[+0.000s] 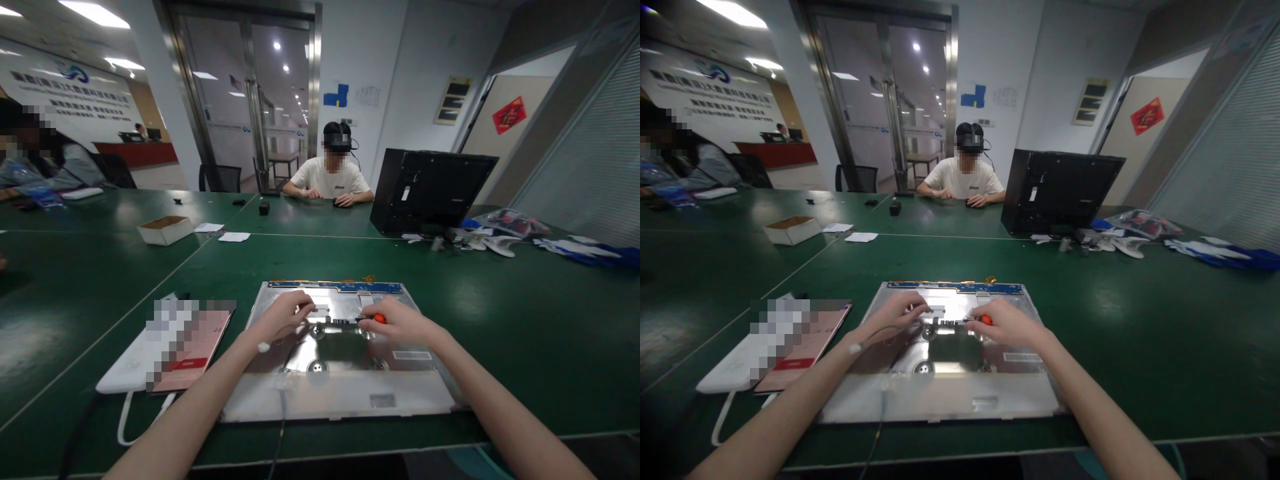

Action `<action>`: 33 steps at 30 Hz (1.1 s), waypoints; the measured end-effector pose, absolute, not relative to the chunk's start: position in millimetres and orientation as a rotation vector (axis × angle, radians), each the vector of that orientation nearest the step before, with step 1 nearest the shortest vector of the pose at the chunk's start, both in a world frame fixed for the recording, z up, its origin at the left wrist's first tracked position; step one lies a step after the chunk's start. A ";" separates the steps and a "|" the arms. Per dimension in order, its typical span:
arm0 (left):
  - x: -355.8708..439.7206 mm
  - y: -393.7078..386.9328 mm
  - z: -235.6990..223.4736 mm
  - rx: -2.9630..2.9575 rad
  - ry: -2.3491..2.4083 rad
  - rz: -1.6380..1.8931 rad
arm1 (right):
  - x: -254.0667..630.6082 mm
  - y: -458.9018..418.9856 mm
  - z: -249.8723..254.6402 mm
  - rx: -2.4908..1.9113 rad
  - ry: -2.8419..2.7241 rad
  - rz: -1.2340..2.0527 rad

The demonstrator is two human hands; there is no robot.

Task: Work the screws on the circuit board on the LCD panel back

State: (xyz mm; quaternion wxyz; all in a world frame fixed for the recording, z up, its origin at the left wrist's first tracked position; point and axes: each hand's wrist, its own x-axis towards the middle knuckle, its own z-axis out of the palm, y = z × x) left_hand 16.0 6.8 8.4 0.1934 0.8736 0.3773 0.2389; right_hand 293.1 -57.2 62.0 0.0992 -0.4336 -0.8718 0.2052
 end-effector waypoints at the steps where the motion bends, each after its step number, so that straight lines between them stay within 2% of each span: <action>1: 16.1 6.2 8.6 2.435 1.064 0.678 | 293.7 -54.4 62.6 -1.264 -2.578 0.627; 9: 17.0 3.4 8.9 2.421 1.089 0.684 | 292.1 -57.3 70.4 -1.314 -2.582 0.620; 14: 16.5 -1.3 15.4 2.463 1.061 0.660 | 283.1 -90.2 67.0 -1.346 -2.735 0.375; 20: 18.4 -4.5 16.3 2.511 1.063 0.624 | 274.5 -113.5 38.2 -1.452 -2.773 0.060; 33: 15.7 -10.8 24.1 2.424 0.861 0.405 | 276.8 -112.3 28.3 -1.563 -2.568 0.244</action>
